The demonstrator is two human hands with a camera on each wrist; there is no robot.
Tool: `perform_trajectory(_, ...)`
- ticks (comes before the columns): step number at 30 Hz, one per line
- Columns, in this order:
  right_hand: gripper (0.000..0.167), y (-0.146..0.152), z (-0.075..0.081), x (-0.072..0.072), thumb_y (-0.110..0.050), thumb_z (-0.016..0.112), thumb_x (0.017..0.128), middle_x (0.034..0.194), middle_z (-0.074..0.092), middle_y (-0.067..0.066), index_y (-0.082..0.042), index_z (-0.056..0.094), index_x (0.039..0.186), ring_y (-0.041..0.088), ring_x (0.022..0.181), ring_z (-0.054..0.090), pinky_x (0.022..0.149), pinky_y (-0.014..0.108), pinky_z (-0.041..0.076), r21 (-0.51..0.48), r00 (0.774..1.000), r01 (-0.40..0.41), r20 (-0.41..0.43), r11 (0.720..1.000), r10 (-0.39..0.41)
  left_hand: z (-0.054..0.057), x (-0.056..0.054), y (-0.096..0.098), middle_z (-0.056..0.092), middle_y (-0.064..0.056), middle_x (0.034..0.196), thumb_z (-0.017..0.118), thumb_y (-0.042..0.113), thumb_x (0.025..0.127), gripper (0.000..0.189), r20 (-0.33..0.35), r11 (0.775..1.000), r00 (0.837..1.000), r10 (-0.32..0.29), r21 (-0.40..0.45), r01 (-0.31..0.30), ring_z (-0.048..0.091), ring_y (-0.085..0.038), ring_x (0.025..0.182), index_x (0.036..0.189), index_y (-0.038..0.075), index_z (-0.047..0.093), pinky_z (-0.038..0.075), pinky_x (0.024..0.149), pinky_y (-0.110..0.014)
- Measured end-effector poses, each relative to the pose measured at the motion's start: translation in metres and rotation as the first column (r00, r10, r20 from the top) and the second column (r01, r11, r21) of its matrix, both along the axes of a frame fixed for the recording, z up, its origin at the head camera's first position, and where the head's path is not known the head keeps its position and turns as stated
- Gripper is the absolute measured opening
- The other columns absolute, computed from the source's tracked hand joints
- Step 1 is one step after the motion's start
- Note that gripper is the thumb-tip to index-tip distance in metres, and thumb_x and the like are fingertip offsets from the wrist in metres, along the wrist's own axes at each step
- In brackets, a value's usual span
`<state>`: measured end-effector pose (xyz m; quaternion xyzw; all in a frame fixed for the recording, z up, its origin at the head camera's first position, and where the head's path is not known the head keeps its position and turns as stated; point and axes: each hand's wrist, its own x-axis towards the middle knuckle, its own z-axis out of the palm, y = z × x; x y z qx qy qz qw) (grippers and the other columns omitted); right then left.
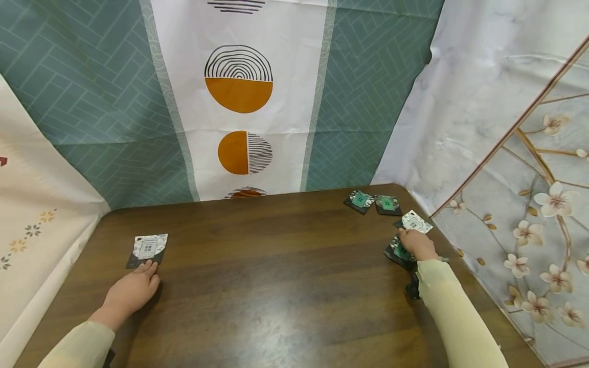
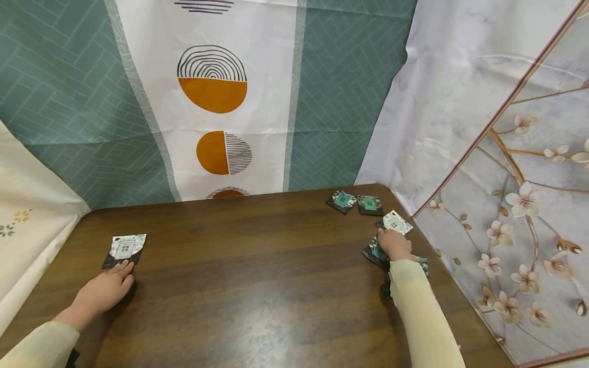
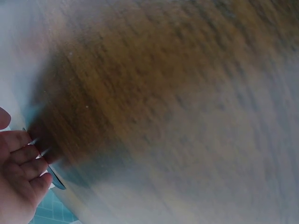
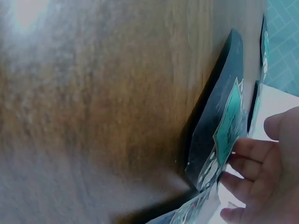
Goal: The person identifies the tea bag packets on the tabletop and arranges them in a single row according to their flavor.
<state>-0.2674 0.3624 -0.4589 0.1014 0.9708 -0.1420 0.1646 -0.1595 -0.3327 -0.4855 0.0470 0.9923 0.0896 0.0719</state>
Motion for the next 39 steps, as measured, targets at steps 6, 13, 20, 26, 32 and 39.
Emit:
perform_trajectory(6, 0.061, -0.005, -0.002, -0.003, -0.030, 0.021, 0.109, 0.149, 0.044, 0.040, 0.013, 0.046, 0.145, 0.061, 0.134, 0.046, 0.108, 0.070, 0.043, 0.002, 0.998, -0.058, -0.038, 0.998, 0.058, -0.001, 0.000, -0.001, 0.044, -0.044, 0.146, 0.042, 0.017, 0.102, 0.052, -0.005, 1.000, 1.000, -0.001, 0.010, 0.001, 0.045, -0.062, 0.134, 0.138, -0.021, 0.049, 0.042, 0.109, -0.068)
perform_trajectory(13, 0.061, -0.012, -0.004, -0.006, -0.031, 0.023, 0.109, 0.151, 0.043, 0.038, 0.012, 0.039, 0.150, 0.060, 0.135, 0.045, 0.109, 0.069, 0.043, 0.031, 0.986, -0.155, -0.053, 0.987, 0.157, -0.001, 0.001, -0.002, 0.045, -0.043, 0.144, 0.042, 0.017, 0.102, 0.052, -0.015, 1.000, 1.000, -0.003, 0.004, 0.003, 0.047, -0.062, 0.132, 0.137, -0.021, 0.050, 0.043, 0.108, -0.068)
perform_trajectory(20, 0.058, -0.017, -0.004, -0.009, -0.030, 0.029, 0.109, 0.145, 0.049, 0.040, 0.009, 0.043, 0.149, 0.060, 0.130, 0.051, 0.107, 0.068, 0.045, 0.033, 0.974, -0.207, -0.091, 0.978, 0.209, -0.001, 0.001, -0.001, 0.048, -0.043, 0.143, 0.042, 0.017, 0.102, 0.051, -0.031, 1.000, 1.000, -0.003, 0.001, 0.003, 0.048, -0.062, 0.131, 0.135, -0.021, 0.051, 0.044, 0.107, -0.067)
perform_trajectory(26, 0.053, -0.022, -0.004, -0.010, -0.026, 0.033, 0.108, 0.139, 0.056, 0.038, 0.008, 0.049, 0.146, 0.057, 0.126, 0.056, 0.106, 0.066, 0.046, 0.072, 0.942, -0.303, -0.128, 0.950, 0.310, -0.002, 0.001, 0.000, 0.047, -0.042, 0.144, 0.042, 0.016, 0.102, 0.051, -0.023, 1.000, 1.000, -0.002, 0.006, 0.002, 0.048, -0.061, 0.132, 0.136, -0.020, 0.051, 0.044, 0.107, -0.067)
perform_trajectory(32, 0.051, -0.034, -0.005, -0.008, -0.025, 0.035, 0.108, 0.138, 0.058, 0.036, 0.006, 0.052, 0.144, 0.055, 0.125, 0.059, 0.106, 0.065, 0.047, 0.090, 0.909, -0.378, -0.155, 0.922, 0.388, -0.001, 0.000, -0.002, 0.047, -0.042, 0.144, 0.042, 0.016, 0.102, 0.051, -0.024, 1.000, 1.000, 0.006, 0.004, -0.006, 0.048, -0.061, 0.132, 0.137, -0.019, 0.051, 0.044, 0.107, -0.068)
perform_trajectory(39, 0.048, -0.050, -0.005, -0.004, -0.024, 0.041, 0.106, 0.145, 0.056, 0.030, 0.003, 0.055, 0.144, 0.052, 0.129, 0.058, 0.108, 0.064, 0.046, 0.102, 0.885, -0.429, -0.150, 0.898, 0.440, -0.001, 0.000, -0.001, 0.048, -0.041, 0.144, 0.041, 0.016, 0.102, 0.050, -0.034, 1.000, 0.999, 0.011, 0.001, -0.011, 0.049, -0.060, 0.132, 0.137, -0.019, 0.052, 0.045, 0.107, -0.067)
